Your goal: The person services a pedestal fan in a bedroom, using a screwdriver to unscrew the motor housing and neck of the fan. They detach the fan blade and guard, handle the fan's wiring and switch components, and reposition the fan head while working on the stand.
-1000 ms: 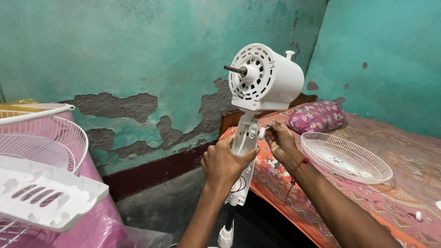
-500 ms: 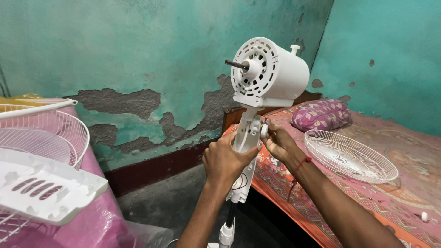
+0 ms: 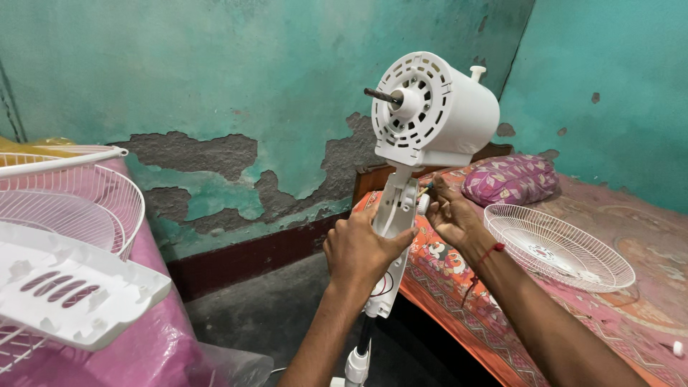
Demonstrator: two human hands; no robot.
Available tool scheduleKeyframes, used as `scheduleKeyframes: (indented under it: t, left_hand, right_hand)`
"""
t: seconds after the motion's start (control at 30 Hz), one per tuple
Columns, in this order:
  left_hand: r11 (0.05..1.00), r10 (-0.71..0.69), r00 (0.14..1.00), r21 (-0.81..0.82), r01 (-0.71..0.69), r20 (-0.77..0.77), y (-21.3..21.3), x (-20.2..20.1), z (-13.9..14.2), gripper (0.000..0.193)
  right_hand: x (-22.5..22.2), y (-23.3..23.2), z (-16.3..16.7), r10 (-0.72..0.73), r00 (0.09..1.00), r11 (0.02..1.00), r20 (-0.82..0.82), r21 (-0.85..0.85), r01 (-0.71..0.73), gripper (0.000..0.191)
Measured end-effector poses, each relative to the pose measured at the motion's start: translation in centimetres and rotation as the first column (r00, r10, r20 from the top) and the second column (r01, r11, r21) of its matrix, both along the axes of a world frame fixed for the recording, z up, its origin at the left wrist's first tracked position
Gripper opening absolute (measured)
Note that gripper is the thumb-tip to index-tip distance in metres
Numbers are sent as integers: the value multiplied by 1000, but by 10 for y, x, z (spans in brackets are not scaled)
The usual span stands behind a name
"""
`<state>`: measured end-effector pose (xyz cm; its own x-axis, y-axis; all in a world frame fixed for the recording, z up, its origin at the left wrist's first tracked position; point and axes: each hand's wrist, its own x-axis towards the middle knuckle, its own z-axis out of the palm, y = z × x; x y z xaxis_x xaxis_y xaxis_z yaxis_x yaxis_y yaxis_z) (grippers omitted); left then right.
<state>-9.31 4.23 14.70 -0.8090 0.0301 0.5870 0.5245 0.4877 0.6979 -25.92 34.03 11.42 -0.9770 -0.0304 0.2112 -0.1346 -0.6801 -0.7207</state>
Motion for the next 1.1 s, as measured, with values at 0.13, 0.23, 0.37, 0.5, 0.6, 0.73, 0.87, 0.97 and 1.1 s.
scheduleKeyframes:
  t: [0.13,0.23,0.37,0.5,0.6,0.73,0.87,0.97,1.1]
  left_hand:
    - [1000,1,1000,-3,-1,20,-2,-3,1,57]
    - [1000,1,1000,-2,-1,4,-2,-6,1,59]
    - [1000,18,1000,2,-18,3,-2,-9,1,64]
    - [1000,-8,1000,-3,8,-1,-2,-11,-2,52]
    - [999,-48,998,0,48,47,-2,-12,-3,48]
    - [998,-66,995,-5,66,76,-5,-13,-1,45]
    - [997,-70,995,24,69,68,-7,-11,1,44]
    - [998,-64,996,19,63,59,-7,-10,1,45]
    - [997,-70,997,31,70,25,-7,-10,0,46]
  right_hand:
    - [14,-14,16,32,994,999,-101,35,-28,23]
    - [20,-24,18,-30,995,992,-99,119,41,25]
    - [13,-19,10,25,994,1000,-108,11,-24,26]
    - [1,0,0,18,999,999,27,31,-19,27]
    - [2,5,0,-55,996,991,72,129,45,24]
    - [18,-9,16,-36,999,994,-30,103,39,26]
    - [35,-26,29,-71,993,992,-93,96,80,19]
    - [35,-27,28,-143,989,989,-22,29,144,13]
    - [26,-17,18,-142,990,990,-16,5,142,18]
